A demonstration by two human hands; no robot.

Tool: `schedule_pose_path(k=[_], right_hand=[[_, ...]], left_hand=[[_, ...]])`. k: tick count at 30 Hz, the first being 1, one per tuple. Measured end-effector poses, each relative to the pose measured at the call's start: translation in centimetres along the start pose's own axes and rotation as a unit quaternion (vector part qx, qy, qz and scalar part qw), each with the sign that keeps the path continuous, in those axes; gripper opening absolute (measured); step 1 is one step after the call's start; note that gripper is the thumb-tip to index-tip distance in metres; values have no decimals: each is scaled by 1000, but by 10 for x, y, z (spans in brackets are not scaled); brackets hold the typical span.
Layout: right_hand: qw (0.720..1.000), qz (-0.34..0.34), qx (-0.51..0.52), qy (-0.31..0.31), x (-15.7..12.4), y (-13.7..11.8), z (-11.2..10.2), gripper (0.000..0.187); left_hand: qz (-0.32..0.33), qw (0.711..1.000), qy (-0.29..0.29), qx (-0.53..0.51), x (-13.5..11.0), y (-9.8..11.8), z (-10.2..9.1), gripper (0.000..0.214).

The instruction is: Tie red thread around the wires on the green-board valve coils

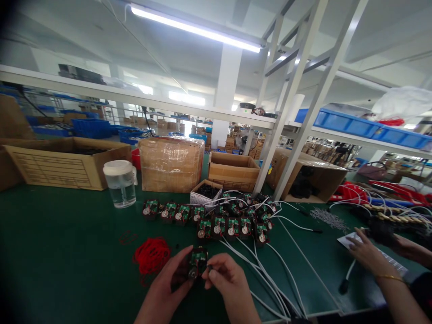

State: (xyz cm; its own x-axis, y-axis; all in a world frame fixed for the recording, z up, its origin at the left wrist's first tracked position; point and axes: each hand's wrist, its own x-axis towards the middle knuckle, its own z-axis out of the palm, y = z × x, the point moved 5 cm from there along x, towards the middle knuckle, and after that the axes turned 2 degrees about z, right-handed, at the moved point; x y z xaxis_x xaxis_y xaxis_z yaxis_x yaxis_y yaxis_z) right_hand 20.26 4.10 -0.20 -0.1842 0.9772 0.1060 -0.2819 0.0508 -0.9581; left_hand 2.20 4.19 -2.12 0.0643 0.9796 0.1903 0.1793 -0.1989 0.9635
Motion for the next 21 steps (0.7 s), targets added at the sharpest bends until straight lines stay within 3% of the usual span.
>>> schedule_pose_path(k=[4,8,13,18,21], right_hand=[[993,46,111,2,-2,5,8,32],[992,52,107,32,0,5,2,30],[993,9,-113,14,8,-8,-6,21],[932,-72,-352,-34,12,-34,7,18],[899,-85,-426,-60,14,-42,18,22]], left_hand=[[-1,1000,-1,-4,-1,0,0,61],[-10,1000,-2,0,-1,2,-1,62],[-13,1000,-8,1,0,1,1,63],[-14,1000,-6,-6,-1,-1,1,65],[-8,1000,-2,-17,-1,-1,0,64]])
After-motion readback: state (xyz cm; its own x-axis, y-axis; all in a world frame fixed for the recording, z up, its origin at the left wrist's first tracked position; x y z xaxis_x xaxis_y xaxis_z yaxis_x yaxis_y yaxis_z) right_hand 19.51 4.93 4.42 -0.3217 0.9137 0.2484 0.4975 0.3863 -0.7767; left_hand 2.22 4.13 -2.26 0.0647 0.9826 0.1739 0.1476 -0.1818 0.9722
